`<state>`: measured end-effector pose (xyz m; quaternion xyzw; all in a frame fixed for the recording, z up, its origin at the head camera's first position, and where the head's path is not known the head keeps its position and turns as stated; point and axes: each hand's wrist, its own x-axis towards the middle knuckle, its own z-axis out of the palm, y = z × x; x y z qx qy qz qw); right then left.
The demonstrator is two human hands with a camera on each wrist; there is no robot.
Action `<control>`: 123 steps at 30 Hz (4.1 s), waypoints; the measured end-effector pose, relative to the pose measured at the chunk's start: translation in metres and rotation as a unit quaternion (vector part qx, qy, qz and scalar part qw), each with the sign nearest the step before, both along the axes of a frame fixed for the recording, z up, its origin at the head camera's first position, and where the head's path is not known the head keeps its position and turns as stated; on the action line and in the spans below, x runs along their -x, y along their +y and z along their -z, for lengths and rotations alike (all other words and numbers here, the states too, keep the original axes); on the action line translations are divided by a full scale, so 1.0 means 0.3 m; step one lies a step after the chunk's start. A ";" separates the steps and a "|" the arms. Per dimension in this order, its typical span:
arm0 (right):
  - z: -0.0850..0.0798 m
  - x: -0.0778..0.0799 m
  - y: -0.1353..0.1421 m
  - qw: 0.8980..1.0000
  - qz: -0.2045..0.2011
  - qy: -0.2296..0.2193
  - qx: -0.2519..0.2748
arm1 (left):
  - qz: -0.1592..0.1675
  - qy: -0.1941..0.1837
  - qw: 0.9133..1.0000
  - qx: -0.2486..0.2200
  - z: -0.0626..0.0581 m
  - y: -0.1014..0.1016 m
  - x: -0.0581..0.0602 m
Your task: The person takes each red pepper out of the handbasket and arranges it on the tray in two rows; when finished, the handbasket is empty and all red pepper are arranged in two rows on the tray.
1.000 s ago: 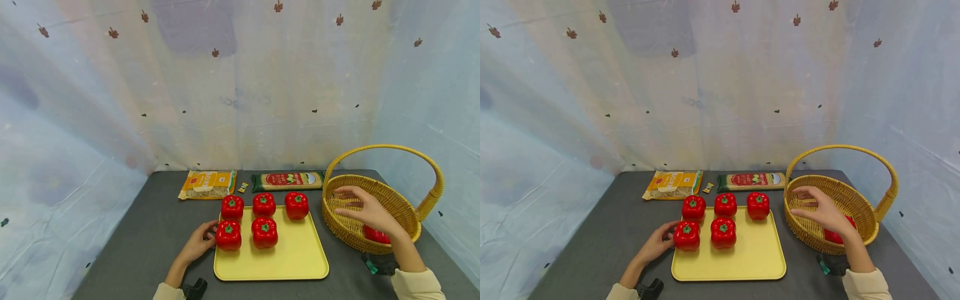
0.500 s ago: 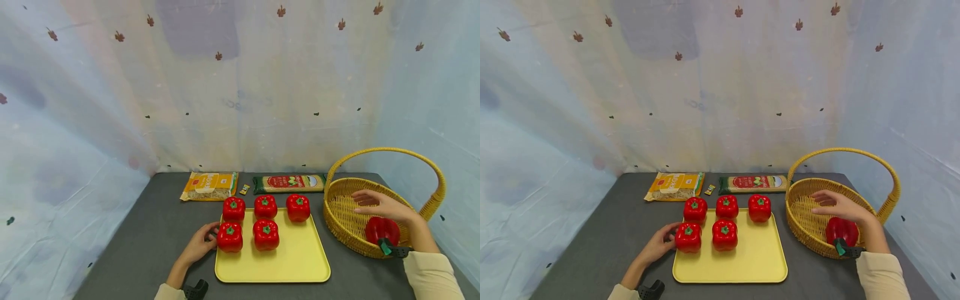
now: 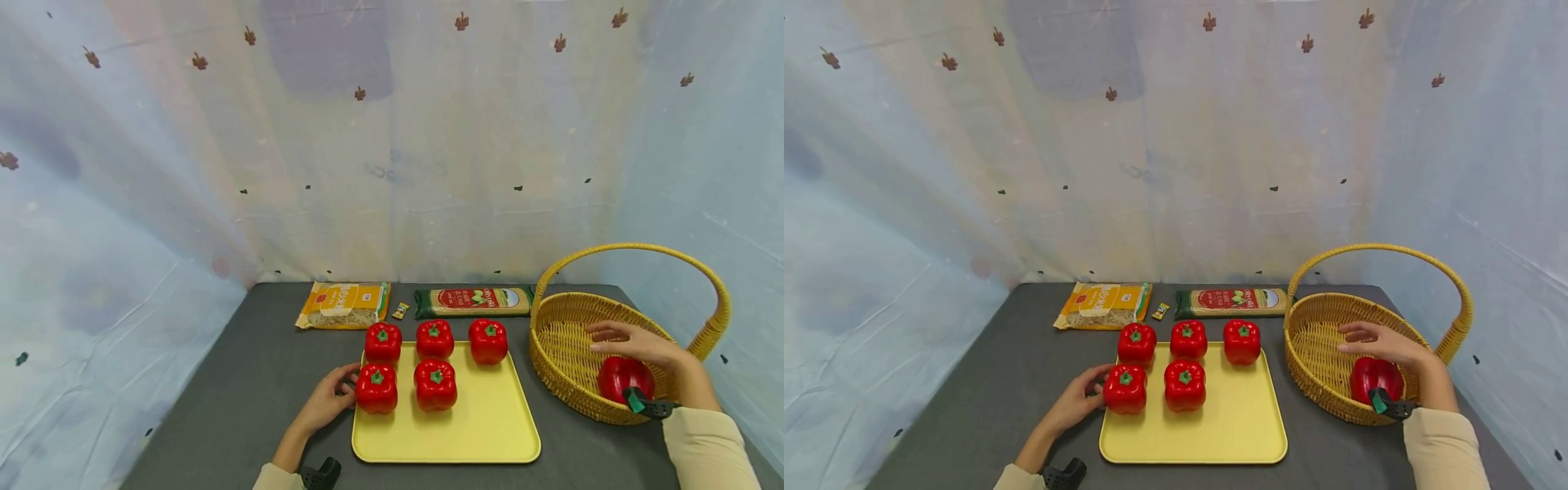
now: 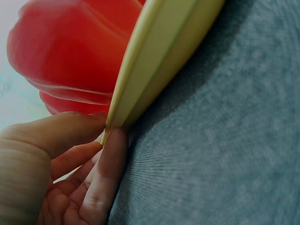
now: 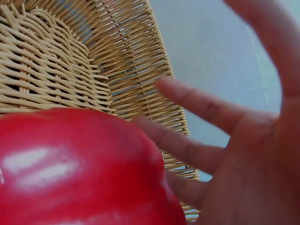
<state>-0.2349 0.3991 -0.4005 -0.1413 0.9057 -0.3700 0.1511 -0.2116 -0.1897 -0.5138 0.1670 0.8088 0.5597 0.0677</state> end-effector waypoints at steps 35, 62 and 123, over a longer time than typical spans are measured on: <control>0.030 -0.022 0.031 0.981 0.053 -0.188 0.009 | 0.001 -0.004 1.000 -0.004 -0.020 0.005 -0.012; -0.038 -0.033 -0.027 0.996 0.018 -0.075 0.039 | 0.000 0.018 1.000 -0.006 0.000 -0.002 -0.002; 0.163 -0.150 -0.548 0.963 -0.026 0.269 0.014 | -0.002 -0.006 1.000 -0.001 -0.014 0.002 -0.005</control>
